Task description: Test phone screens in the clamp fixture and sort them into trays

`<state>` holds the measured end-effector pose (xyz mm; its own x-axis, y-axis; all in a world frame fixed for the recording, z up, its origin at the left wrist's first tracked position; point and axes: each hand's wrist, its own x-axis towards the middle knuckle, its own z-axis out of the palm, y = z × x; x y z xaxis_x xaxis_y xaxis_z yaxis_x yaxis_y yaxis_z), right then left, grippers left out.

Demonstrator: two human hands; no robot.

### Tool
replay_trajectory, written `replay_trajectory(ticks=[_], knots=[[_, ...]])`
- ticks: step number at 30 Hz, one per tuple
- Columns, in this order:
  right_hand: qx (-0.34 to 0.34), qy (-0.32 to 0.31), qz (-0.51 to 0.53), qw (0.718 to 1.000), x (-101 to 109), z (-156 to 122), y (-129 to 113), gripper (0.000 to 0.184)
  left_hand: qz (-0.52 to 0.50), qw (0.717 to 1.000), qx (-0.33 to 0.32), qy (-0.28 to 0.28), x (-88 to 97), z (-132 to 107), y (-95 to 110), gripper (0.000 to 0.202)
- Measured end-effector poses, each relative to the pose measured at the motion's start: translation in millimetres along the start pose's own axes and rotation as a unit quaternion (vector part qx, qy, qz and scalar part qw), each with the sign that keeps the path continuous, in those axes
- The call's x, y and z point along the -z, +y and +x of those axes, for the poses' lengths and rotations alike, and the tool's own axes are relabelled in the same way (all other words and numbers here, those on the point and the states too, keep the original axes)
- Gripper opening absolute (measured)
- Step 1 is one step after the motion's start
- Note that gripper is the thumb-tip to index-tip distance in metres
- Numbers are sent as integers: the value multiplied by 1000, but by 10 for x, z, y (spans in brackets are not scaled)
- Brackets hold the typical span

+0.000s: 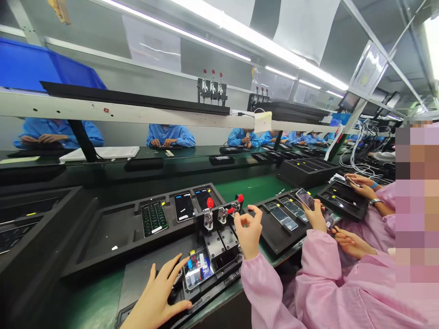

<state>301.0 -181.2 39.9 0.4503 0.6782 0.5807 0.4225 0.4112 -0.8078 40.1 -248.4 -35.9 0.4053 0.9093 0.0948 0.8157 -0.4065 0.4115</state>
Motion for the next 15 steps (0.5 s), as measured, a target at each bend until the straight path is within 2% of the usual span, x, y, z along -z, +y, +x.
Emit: replay_trajectory(ticks=[2, 3, 6, 9, 12, 15], knots=[[55, 43, -23, 997, 15, 148, -40, 39, 15, 1000, -7, -5, -17, 38, 22, 84], [77, 43, -37, 995, 8, 228, -57, 39, 21, 1000, -10, -6, -31, 64, 48, 83], [123, -25, -73, 989, -34, 444, -112, 43, 33, 999, -15, -12, -89, 166, 172, 79], [158, -79, -101, 979, -5, 518, -158, 27, 41, 999, -25, -25, -122, 279, 299, 77], [168, -55, -113, 978, 143, 342, -97, 21, 41, 998, -35, -29, -130, 349, 336, 83], [174, -42, -139, 974, 299, -22, 127, 26, 31, 999, -34, -21, -154, 350, 291, 84]])
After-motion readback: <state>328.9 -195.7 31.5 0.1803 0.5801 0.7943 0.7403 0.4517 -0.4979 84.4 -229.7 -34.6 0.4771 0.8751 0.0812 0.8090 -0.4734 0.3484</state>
